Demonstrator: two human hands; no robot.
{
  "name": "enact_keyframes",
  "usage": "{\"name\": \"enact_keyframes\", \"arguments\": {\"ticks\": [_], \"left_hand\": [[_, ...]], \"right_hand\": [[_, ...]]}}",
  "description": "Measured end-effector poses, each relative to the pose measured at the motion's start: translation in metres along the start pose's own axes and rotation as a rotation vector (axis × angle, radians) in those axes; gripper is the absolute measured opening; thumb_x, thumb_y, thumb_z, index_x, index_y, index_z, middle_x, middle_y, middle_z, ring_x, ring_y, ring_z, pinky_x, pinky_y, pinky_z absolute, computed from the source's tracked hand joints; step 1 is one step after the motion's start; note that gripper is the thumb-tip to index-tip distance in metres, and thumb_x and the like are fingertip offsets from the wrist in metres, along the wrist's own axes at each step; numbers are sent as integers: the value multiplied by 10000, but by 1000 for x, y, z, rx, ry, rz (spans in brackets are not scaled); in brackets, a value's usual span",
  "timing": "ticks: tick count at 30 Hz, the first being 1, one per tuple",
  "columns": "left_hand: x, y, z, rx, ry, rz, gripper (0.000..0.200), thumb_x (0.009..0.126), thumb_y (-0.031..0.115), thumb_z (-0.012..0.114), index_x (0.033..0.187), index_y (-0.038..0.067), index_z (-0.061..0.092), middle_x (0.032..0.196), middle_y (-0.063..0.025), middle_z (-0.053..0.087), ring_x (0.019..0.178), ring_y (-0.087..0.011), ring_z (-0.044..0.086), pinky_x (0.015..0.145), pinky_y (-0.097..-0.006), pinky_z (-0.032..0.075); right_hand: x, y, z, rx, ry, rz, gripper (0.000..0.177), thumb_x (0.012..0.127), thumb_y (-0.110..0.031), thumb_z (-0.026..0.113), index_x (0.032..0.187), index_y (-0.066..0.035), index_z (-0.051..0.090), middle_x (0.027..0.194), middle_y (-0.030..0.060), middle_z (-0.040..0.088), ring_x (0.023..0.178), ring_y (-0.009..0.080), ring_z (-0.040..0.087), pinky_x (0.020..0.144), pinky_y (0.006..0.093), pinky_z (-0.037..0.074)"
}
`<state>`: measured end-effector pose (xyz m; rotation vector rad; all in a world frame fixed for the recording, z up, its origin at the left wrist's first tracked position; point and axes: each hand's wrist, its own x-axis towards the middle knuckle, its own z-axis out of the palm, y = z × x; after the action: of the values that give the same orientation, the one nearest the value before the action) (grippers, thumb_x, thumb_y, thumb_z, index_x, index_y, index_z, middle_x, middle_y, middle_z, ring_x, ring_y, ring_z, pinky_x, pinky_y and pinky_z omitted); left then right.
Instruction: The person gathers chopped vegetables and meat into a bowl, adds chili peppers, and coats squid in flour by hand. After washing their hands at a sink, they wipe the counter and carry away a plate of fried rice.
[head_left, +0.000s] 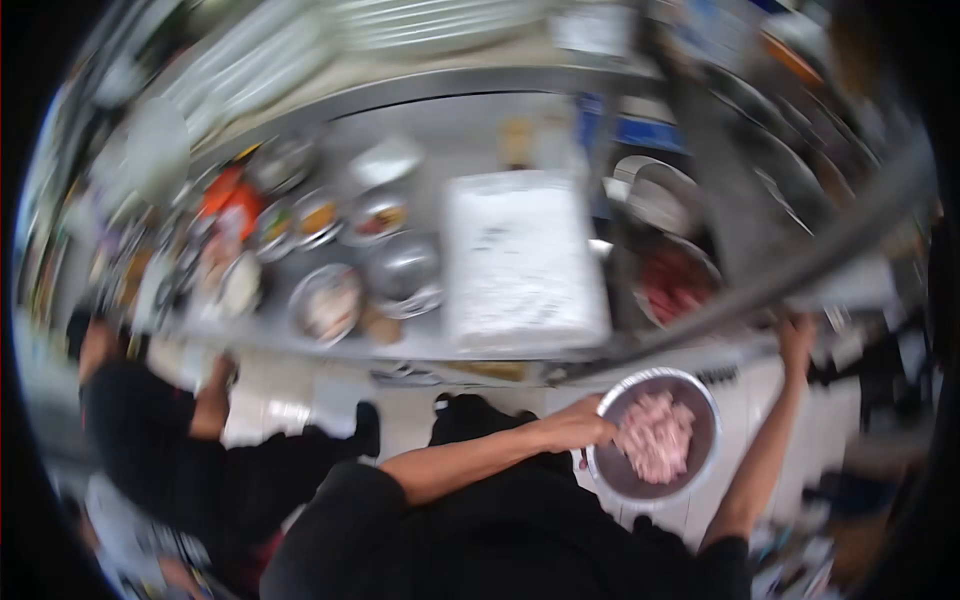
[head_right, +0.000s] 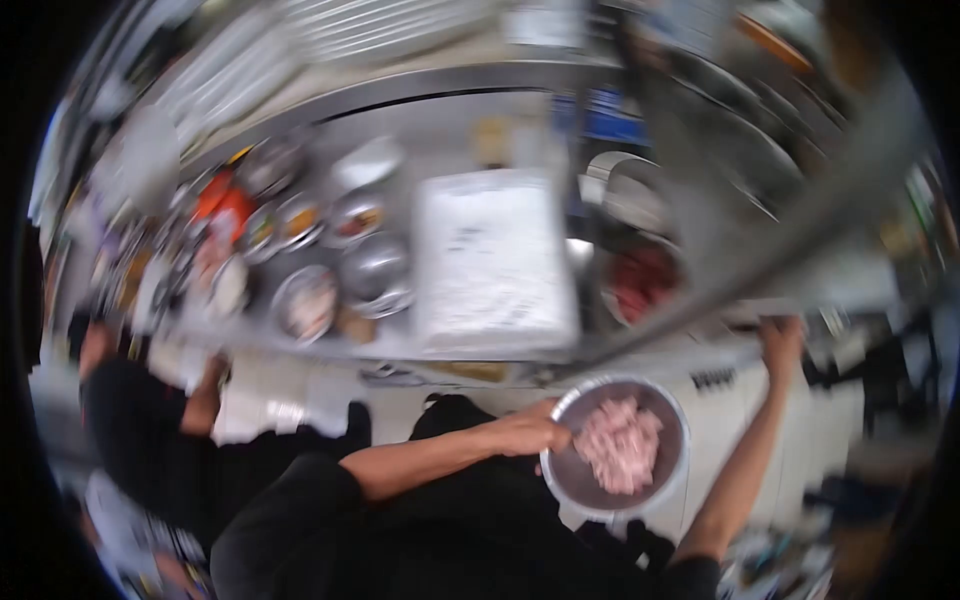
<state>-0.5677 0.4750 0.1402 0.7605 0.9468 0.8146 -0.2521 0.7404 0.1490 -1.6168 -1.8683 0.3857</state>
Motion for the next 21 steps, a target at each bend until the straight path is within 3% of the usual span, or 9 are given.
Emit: {"name": "enact_keyframes", "arguments": {"ticks": [2, 4, 6, 8, 9, 12, 14, 16, 21], "left_hand": [[-37, 19, -17, -50, 132, 48, 394, 608, -9, 491, 997, -70, 512, 615, -89, 549, 441, -162, 529, 339, -290, 427], [-64, 33, 2, -73, 188, 64, 389, 612, -25, 509, 999, -74, 511, 594, -80, 546, 421, -148, 510, 342, -273, 409], [-109, 18, -51, 33, 345, 130, 254, 635, -48, 517, 887, -48, 550, 612, -41, 565, 513, -118, 517, 474, -265, 433], [-150, 22, -93, -99, 616, 436, 43, 585, -32, 514, 608, -56, 541, 482, -92, 491, 355, -179, 494, 290, -313, 397], [-169, 9, -131, -345, 716, 399, 81, 587, -48, 506, 657, -64, 542, 499, -101, 498, 359, -185, 495, 286, -323, 410], [-204, 32, -171, -471, 1177, 460, 233, 611, -76, 460, 836, -124, 487, 508, -100, 471, 364, -206, 500, 275, -344, 416], [-222, 48, -190, -532, 1170, 491, 76, 618, -73, 456, 663, -32, 501, 514, -76, 471, 416, -161, 481, 379, -286, 411], [-227, 36, -217, -524, 1223, 525, 59, 615, -64, 454, 613, -22, 495, 514, -77, 471, 411, -163, 469, 377, -288, 396], [-235, -7, -243, -326, 1284, 424, 45, 602, -41, 459, 568, -23, 482, 512, -80, 472, 453, -163, 468, 424, -278, 377]], "right_hand": [[21, 48, 8, 126, -67, -200, 224, 788, -147, 576, 903, 44, 593, 864, 138, 635, 762, 158, 564, 682, 311, 455], [14, 52, -16, 259, 186, -158, 243, 811, -142, 535, 971, 31, 592, 849, 75, 609, 769, 121, 493, 726, 272, 422], [5, 75, -6, 286, 223, -30, 289, 839, -169, 519, 1048, 21, 581, 952, 88, 613, 841, 139, 527, 776, 263, 414], [-6, 78, 5, 614, 343, 161, 345, 854, -221, 528, 1106, 12, 566, 1014, 95, 611, 917, 166, 548, 819, 275, 409], [-28, 67, 25, 656, 389, 220, 358, 855, -231, 523, 1118, 8, 563, 1042, 105, 604, 940, 180, 554, 827, 283, 412], [-53, 74, 23, 689, 496, 457, 357, 853, -230, 505, 1130, -14, 566, 1094, 146, 581, 986, 212, 554, 855, 308, 411], [-77, 61, 26, 820, 563, 566, 335, 842, -306, 523, 1032, -49, 621, 776, 9, 560, 630, 98, 449, 552, 248, 360], [-94, 139, 36, 316, 493, 648, 325, 826, -315, 510, 967, -58, 651, 628, -14, 503, 513, 88, 357, 465, 263, 301], [-187, 113, 58, 157, 615, 737, 284, 807, -288, 523, 885, -59, 671, 567, -22, 485, 471, 88, 349, 427, 264, 284]]}}
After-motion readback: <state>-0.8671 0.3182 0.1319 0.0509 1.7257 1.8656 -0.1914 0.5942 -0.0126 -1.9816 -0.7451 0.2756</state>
